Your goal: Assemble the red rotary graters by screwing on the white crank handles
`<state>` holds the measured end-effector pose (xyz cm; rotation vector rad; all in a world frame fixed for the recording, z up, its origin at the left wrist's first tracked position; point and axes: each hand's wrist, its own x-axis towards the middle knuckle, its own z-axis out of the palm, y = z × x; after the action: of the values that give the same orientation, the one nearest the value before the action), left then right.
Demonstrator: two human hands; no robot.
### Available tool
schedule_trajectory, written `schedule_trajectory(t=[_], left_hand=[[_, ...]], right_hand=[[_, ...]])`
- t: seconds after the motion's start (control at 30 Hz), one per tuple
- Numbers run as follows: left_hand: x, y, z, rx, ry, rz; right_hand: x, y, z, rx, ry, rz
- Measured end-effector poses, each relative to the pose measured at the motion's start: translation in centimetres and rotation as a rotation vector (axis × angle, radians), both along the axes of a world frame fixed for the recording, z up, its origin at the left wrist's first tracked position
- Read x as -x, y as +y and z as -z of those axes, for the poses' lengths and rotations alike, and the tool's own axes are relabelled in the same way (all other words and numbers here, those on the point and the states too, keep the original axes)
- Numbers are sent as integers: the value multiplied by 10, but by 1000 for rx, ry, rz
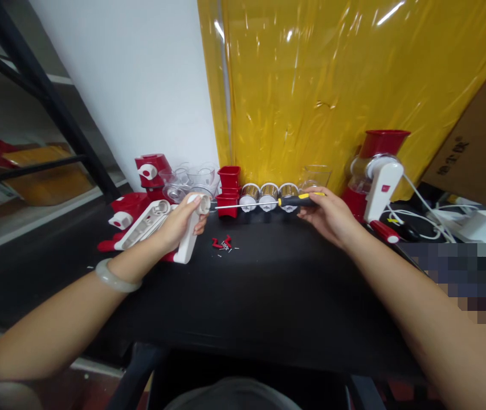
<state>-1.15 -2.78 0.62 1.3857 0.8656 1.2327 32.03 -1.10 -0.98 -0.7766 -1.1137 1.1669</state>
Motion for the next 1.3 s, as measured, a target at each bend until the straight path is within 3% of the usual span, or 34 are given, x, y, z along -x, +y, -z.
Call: schedule_trajectory(t=[0.5, 0.73, 1.0, 1.3], left_hand=[[1, 2, 0, -38, 79, -55], [2, 1, -1, -95, 268, -224], [0, -3, -5, 9, 262, -112], [0, -4, -3, -23, 321, -86]], right_hand=[[0, 7, -1, -8, 102, 103], [0, 7, -5, -15, 93, 196], [1, 6, -6, -49, 65, 200], [4, 3, -9, 0, 70, 214]])
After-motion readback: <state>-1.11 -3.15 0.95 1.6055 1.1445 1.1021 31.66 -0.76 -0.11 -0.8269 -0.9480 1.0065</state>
